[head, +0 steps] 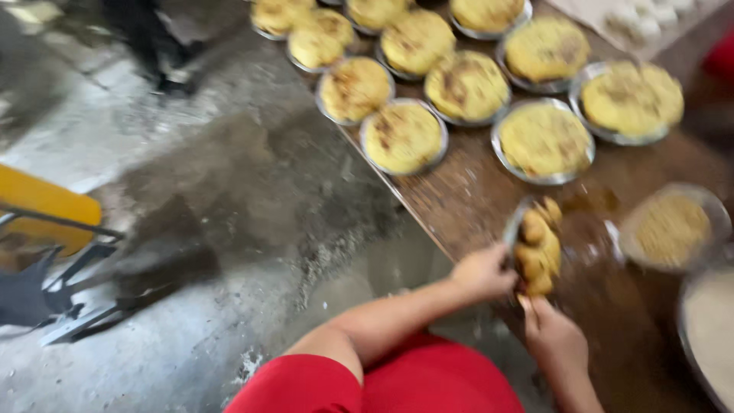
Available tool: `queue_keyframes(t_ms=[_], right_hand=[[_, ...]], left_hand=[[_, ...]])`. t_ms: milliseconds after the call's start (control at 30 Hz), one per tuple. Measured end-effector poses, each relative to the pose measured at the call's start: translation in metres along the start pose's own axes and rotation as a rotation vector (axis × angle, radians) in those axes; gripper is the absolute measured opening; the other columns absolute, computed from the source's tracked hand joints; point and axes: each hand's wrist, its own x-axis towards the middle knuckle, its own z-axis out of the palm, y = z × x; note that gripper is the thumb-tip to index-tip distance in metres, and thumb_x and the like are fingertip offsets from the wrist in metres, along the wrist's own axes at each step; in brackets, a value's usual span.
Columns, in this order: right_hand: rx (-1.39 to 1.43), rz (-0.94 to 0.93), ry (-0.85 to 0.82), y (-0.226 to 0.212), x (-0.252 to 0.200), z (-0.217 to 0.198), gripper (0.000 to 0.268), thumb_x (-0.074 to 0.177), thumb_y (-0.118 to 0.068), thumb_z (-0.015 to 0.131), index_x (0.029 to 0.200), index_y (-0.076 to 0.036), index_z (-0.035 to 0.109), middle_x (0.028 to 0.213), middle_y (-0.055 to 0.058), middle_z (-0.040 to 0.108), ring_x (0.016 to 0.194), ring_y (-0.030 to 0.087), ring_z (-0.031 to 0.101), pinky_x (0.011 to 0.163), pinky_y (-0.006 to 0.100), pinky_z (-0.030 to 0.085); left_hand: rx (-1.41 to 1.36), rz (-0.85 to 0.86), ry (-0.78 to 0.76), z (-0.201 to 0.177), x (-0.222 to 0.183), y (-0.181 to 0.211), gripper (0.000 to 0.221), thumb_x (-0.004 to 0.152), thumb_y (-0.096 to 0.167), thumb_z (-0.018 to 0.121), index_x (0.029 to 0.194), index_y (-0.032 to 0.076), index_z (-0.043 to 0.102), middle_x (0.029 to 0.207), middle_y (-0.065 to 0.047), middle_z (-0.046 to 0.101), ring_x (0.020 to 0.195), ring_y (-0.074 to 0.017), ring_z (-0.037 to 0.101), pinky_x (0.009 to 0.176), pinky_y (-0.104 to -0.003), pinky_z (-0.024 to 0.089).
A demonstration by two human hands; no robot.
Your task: The person prepares round flatbreads by prying them from small metal plates using a spoon, flipping them, and then stacking the plates onto a metal rack.
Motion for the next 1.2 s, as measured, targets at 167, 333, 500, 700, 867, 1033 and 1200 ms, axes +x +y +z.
queue_keyframes(t_ms=[167, 333, 500, 700, 867, 1033, 1200], right_hand=[[0.058, -0.086, 0.183, -0.013, -0.01, -0.006, 0.028, 0.1, -0.04, 0.058, 0.091, -0.015, 0.066, 0.08, 0.018, 0.069, 0.077, 0.044, 0.067, 0.064, 0.057, 0.051], [0.144, -0.038, 0.195, -0.026, -0.026, -0.011, 0.028, 0.1, -0.037, 0.06, 0.087, -0.013, 0.064, 0.076, 0.017, 0.068, 0.074, 0.043, 0.066, 0.062, 0.056, 0.05], [0.106, -0.055, 0.195, -0.024, -0.027, -0.018, 0.024, 0.099, -0.034, 0.061, 0.088, -0.012, 0.062, 0.076, 0.016, 0.068, 0.072, 0.043, 0.066, 0.06, 0.055, 0.05], [0.136, -0.057, 0.2, -0.025, -0.039, -0.009, 0.021, 0.098, -0.032, 0.061, 0.087, -0.014, 0.063, 0.074, 0.016, 0.068, 0.071, 0.041, 0.067, 0.061, 0.055, 0.051], [0.282, -0.087, 0.281, -0.023, -0.023, -0.006, 0.02, 0.096, -0.032, 0.063, 0.09, -0.014, 0.068, 0.08, 0.016, 0.07, 0.075, 0.041, 0.068, 0.062, 0.052, 0.053], [0.241, -0.086, 0.26, -0.024, -0.02, -0.008, 0.021, 0.096, -0.035, 0.062, 0.088, -0.016, 0.07, 0.08, 0.014, 0.071, 0.074, 0.039, 0.069, 0.063, 0.051, 0.054], [0.084, -0.081, 0.194, -0.009, -0.016, -0.018, 0.024, 0.098, -0.034, 0.062, 0.088, -0.013, 0.066, 0.078, 0.015, 0.07, 0.074, 0.039, 0.069, 0.062, 0.053, 0.052]], left_hand=[[0.041, 0.143, 0.172, -0.01, 0.006, -0.005, 0.041, 0.081, 0.024, 0.068, 0.116, 0.004, 0.06, 0.099, -0.023, 0.069, 0.09, -0.0412, 0.068, 0.079, -0.048, 0.055], [-0.055, 0.107, -0.002, -0.027, 0.003, 0.015, 0.041, 0.084, 0.023, 0.069, 0.119, 0.006, 0.059, 0.093, -0.017, 0.071, 0.085, -0.0329, 0.071, 0.077, -0.042, 0.056], [-0.014, 0.073, -0.04, -0.033, 0.006, 0.024, 0.039, 0.086, 0.022, 0.067, 0.119, 0.004, 0.057, 0.093, -0.016, 0.07, 0.085, -0.0312, 0.071, 0.078, -0.042, 0.055], [-0.285, -0.114, -0.149, -0.035, 0.023, 0.014, 0.026, 0.086, 0.015, 0.063, 0.108, 0.003, 0.055, 0.081, -0.007, 0.063, 0.07, -0.024, 0.068, 0.064, -0.039, 0.057], [-0.25, 0.278, 0.199, -0.012, 0.016, -0.019, 0.029, 0.093, 0.017, 0.077, 0.1, 0.002, 0.054, 0.08, -0.006, 0.057, 0.072, -0.013, 0.055, 0.064, -0.03, 0.051], [-0.332, 0.065, 0.087, -0.007, -0.003, -0.021, 0.024, 0.092, 0.015, 0.068, 0.113, 0.004, 0.064, 0.076, -0.001, 0.063, 0.065, -0.0087, 0.057, 0.059, -0.026, 0.051], [-0.378, 0.03, 0.002, -0.01, 0.005, -0.015, 0.018, 0.093, 0.014, 0.067, 0.106, 0.003, 0.06, 0.073, -0.001, 0.062, 0.061, -0.0097, 0.062, 0.057, -0.028, 0.052]])
